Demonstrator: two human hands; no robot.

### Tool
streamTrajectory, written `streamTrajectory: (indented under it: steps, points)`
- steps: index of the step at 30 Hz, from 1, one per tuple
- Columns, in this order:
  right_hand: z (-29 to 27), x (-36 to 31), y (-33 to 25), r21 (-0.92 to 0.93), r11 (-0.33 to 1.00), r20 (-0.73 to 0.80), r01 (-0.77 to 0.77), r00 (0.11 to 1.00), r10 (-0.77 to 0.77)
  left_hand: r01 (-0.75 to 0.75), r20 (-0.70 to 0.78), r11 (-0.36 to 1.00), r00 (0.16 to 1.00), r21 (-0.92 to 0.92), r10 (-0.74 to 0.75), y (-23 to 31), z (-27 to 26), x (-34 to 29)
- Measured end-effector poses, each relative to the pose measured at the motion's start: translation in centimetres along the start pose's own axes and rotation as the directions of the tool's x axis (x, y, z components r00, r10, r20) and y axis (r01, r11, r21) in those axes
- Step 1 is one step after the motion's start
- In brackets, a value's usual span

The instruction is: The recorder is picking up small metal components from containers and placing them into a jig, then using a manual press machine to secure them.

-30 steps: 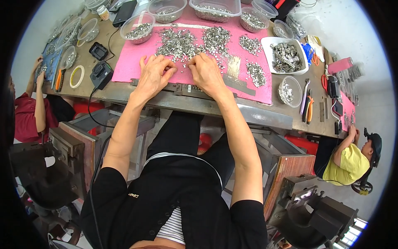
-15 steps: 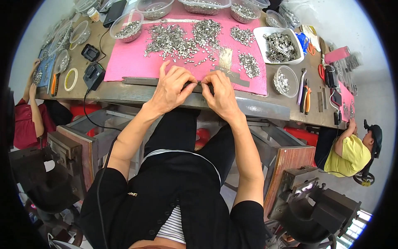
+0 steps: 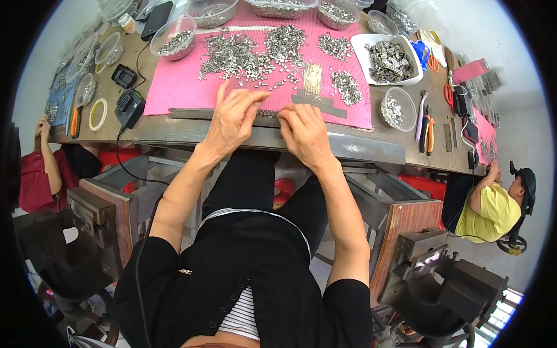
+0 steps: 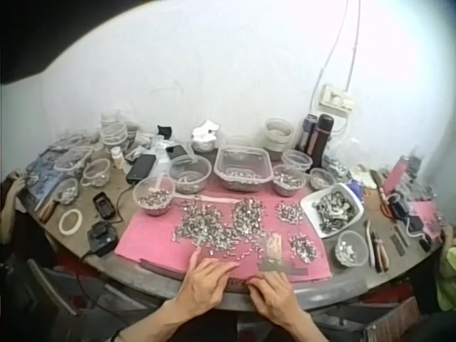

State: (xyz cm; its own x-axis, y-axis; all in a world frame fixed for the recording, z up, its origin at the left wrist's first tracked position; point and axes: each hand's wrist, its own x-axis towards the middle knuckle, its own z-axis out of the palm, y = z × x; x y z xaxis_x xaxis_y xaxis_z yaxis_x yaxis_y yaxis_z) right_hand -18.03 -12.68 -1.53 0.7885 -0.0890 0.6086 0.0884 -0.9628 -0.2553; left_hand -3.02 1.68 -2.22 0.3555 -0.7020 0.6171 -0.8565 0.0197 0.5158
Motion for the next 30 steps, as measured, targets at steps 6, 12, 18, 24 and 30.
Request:
streamTrajectory:
  steps: [6,12,18,24,30]
  points:
    - [-1.2,-1.9,0.4,0.114,0.968,-0.182,-0.225,0.953,0.243,-0.009,0.005,0.999,1.000,0.051,0.009,0.1,-0.7,0.1]
    - [-2.3,-3.9,0.6,0.144,0.926,-0.258,-0.349,0.890,0.375,0.015,0.019,0.997,1.000,0.073,-0.017,1.0,0.8,-0.4]
    - [-9.8,-4.7,6.8,-0.153,0.866,-0.383,-0.475,0.837,0.391,0.066,0.004,0.975,0.998,0.214,-0.068,-0.4,-2.7,-2.5]
    - [-15.9,-5.3,16.1,-0.234,0.699,0.081,-0.675,0.704,0.706,0.060,0.004,0.971,0.998,0.233,-0.063,-1.1,-1.5,-3.3]
    - [-14.9,-4.5,17.0,-0.199,0.696,0.173,-0.689,0.675,0.718,0.048,-0.026,0.976,0.999,0.210,-0.043,-1.3,-1.3,-3.5]
